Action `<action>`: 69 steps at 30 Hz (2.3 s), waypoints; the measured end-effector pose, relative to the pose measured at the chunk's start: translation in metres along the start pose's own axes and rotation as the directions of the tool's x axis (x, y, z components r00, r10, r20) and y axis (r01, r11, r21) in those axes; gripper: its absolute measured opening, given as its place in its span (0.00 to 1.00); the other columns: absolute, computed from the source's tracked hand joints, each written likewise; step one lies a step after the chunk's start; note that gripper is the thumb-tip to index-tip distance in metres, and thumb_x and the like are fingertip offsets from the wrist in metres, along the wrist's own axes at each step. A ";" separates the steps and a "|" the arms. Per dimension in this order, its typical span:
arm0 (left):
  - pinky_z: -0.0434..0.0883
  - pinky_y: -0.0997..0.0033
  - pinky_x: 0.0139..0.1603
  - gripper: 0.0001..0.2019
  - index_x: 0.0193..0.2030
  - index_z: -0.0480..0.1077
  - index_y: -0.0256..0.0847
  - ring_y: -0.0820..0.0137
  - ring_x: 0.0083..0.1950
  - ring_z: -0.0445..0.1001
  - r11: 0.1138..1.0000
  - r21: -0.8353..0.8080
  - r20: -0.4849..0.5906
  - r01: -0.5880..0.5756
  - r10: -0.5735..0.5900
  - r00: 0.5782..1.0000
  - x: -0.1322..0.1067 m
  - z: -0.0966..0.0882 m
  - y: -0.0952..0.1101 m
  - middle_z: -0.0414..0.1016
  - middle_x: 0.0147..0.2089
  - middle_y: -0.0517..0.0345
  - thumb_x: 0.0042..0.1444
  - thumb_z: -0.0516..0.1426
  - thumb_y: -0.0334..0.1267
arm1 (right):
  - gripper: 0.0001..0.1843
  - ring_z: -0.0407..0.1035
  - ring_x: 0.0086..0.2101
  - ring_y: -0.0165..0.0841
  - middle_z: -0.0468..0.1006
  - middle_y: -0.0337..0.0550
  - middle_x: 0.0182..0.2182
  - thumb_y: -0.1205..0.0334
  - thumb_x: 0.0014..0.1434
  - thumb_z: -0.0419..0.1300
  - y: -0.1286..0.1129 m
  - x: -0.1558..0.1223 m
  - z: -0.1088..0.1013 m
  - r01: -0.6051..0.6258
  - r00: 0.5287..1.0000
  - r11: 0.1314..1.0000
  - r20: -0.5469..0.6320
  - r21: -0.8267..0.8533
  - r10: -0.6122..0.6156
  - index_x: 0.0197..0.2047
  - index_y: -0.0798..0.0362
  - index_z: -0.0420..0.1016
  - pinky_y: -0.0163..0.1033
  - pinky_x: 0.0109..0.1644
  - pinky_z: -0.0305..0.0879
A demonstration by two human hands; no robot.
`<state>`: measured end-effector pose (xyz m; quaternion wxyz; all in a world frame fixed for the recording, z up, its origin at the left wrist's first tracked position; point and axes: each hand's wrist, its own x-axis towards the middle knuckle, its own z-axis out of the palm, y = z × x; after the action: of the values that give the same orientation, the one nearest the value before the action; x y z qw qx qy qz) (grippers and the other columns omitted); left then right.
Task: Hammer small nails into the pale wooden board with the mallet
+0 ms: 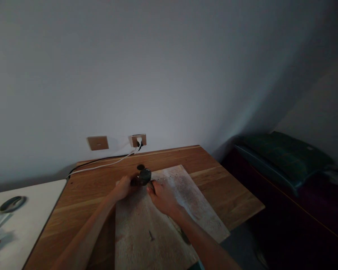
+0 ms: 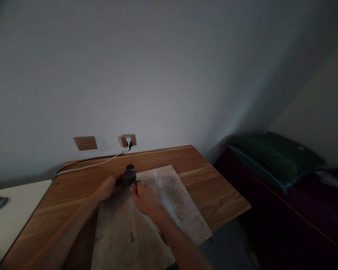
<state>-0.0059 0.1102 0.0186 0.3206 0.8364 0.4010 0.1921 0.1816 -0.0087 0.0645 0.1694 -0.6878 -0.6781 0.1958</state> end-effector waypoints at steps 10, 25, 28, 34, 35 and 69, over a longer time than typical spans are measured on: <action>0.74 0.62 0.48 0.24 0.54 0.74 0.40 0.59 0.45 0.80 0.996 -0.074 -0.016 -0.052 0.051 0.999 0.004 0.003 -0.008 0.83 0.46 0.52 0.48 0.58 0.30 | 0.18 0.76 0.39 0.39 0.81 0.50 0.40 0.53 0.71 0.49 -0.005 -0.005 0.006 -0.020 0.999 0.998 0.033 -0.055 0.022 0.52 0.52 0.74 0.38 0.39 0.63; 0.70 0.66 0.40 0.07 0.35 0.70 0.43 0.61 0.41 0.75 0.929 0.288 0.301 -0.232 0.142 0.943 -0.039 -0.013 0.058 0.75 0.37 0.56 0.47 0.58 0.32 | 0.13 0.75 0.40 0.39 0.81 0.48 0.38 0.60 0.71 0.49 0.039 -0.051 0.011 -0.056 0.998 0.996 0.046 0.075 0.053 0.50 0.54 0.73 0.37 0.41 0.60; 0.71 0.61 0.47 0.09 0.37 0.71 0.46 0.57 0.46 0.76 0.876 0.209 0.468 -0.434 0.300 0.831 -0.066 0.015 0.080 0.76 0.42 0.55 0.47 0.61 0.32 | 0.15 0.76 0.41 0.39 0.81 0.50 0.40 0.59 0.72 0.48 0.040 -0.054 0.012 -0.074 0.996 0.996 0.045 0.046 0.072 0.54 0.54 0.72 0.37 0.41 0.61; 0.70 0.52 0.54 0.12 0.41 0.72 0.48 0.54 0.48 0.77 0.834 0.232 0.484 -0.500 0.347 0.803 -0.092 0.044 0.089 0.77 0.42 0.52 0.51 0.58 0.28 | 0.15 0.75 0.43 0.40 0.81 0.50 0.41 0.60 0.72 0.48 0.033 -0.054 0.008 -0.072 0.995 0.996 0.066 0.043 0.070 0.54 0.54 0.72 0.37 0.43 0.62; 0.70 0.52 0.54 0.12 0.40 0.72 0.48 0.55 0.47 0.77 0.831 0.228 0.484 -0.507 0.355 0.800 -0.092 0.043 0.089 0.77 0.41 0.53 0.52 0.57 0.28 | 0.15 0.75 0.43 0.40 0.81 0.50 0.41 0.60 0.72 0.48 0.033 -0.054 0.008 -0.073 0.996 0.997 0.062 0.040 0.070 0.54 0.54 0.72 0.37 0.43 0.62; 0.72 0.59 0.55 0.09 0.42 0.79 0.43 0.61 0.49 0.76 0.992 0.114 -0.270 -0.048 0.078 0.960 -0.036 0.017 -0.012 0.81 0.44 0.53 0.58 0.58 0.33 | 0.12 0.74 0.37 0.37 0.79 0.46 0.35 0.60 0.71 0.51 0.044 -0.052 0.017 -0.087 0.996 0.986 0.023 0.141 0.085 0.50 0.54 0.73 0.36 0.39 0.61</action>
<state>-0.0240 0.0810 -0.0045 0.2109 0.8298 0.4244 0.2947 0.2113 -0.0619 0.0295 0.2037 -0.7011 -0.6334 0.2564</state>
